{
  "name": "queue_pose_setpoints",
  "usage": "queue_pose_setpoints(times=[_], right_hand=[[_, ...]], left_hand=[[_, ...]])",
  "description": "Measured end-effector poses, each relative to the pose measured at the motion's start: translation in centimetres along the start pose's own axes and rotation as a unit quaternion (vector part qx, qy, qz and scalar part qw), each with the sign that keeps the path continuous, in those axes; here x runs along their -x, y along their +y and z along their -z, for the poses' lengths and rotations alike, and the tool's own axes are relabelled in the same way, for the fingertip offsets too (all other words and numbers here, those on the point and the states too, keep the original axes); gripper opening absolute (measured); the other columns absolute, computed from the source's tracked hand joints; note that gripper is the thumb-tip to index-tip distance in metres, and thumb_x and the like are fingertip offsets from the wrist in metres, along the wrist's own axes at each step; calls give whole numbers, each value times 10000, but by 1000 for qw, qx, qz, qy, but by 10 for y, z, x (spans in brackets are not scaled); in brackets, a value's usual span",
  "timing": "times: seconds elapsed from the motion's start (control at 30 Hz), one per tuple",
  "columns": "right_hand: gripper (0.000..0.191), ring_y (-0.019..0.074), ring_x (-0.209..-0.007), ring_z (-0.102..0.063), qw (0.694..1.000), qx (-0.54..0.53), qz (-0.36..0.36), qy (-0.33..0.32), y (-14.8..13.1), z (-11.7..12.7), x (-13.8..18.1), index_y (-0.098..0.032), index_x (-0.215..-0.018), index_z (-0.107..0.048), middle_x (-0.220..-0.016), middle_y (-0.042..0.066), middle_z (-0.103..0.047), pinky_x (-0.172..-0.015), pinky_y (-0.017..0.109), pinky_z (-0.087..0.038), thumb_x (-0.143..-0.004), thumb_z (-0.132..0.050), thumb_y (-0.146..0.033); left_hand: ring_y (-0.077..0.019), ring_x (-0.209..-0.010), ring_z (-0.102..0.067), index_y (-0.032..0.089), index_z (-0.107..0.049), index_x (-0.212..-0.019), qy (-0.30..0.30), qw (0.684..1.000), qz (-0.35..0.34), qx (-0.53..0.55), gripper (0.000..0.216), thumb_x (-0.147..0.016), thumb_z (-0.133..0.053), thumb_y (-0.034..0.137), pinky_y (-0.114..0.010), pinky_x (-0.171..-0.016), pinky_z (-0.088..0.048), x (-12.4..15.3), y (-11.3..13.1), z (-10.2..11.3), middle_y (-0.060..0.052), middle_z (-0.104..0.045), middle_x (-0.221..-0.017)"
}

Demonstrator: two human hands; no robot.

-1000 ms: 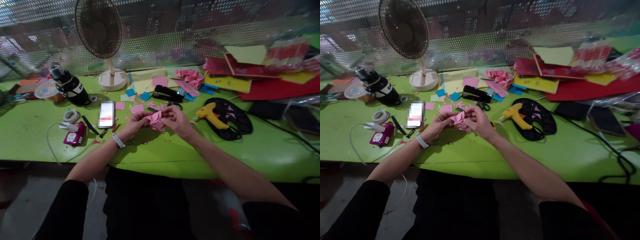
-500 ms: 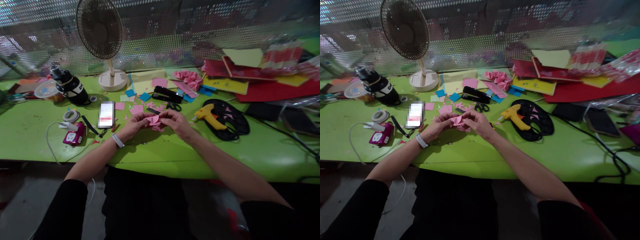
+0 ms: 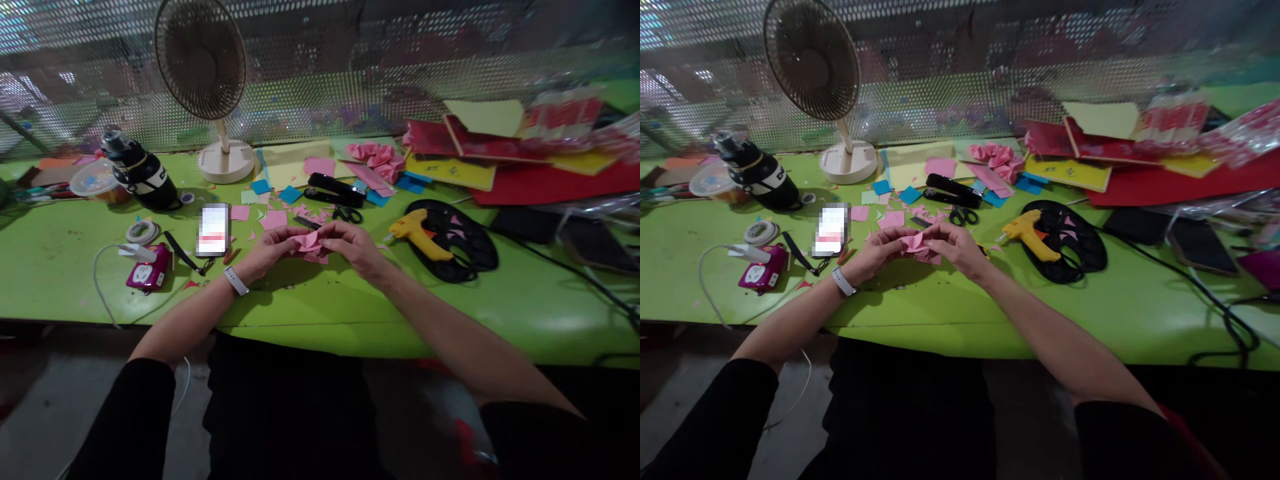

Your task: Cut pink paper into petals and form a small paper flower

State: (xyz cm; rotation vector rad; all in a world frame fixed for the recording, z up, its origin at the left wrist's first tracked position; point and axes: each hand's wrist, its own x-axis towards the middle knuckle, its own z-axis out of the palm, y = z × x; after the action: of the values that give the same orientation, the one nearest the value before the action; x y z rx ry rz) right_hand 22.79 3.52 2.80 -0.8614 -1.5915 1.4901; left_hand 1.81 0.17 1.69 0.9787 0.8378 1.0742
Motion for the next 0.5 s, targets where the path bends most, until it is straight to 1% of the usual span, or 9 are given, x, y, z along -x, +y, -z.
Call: queue_pose_setpoints(times=[0.1, 0.27, 0.5], right_hand=[[198, 154, -702, -687, 1000, -6, -2, -1, 0, 0, 0, -219, -863, -694, -806, 7, -720, -722, 323, -610, -719, -783, -322], [163, 129, -614, -671, 999, -16, -25, 17, 2, 2, -1, -207, -823, -678, -729, -2, -698, -659, 285, -597, -754, -741, -341], [253, 139, -616, -678, 1000, -18, -20, -3, 0, 1, 2, -209, -796, -655, -714, 6, -706, -652, 295, -606, -782, -779, -428]], left_hand=[[-109, -856, -688, 150, -766, -1051, 1, 1000, 3, -1, 213, -838, -768, 146, -290, -891, -539, 0, 1, 0, -70, -749, -1052], [-108, -856, -680, 154, -767, -1050, 12, 1000, 3, -14, 210, -846, -742, 114, -287, -877, -538, 0, 1, 0, -72, -749, -1062], [-112, -871, -689, 161, -767, -1051, 5, 1000, -9, -11, 199, -854, -745, 142, -290, -881, -543, -1, -2, 1, -71, -751, -1070]])
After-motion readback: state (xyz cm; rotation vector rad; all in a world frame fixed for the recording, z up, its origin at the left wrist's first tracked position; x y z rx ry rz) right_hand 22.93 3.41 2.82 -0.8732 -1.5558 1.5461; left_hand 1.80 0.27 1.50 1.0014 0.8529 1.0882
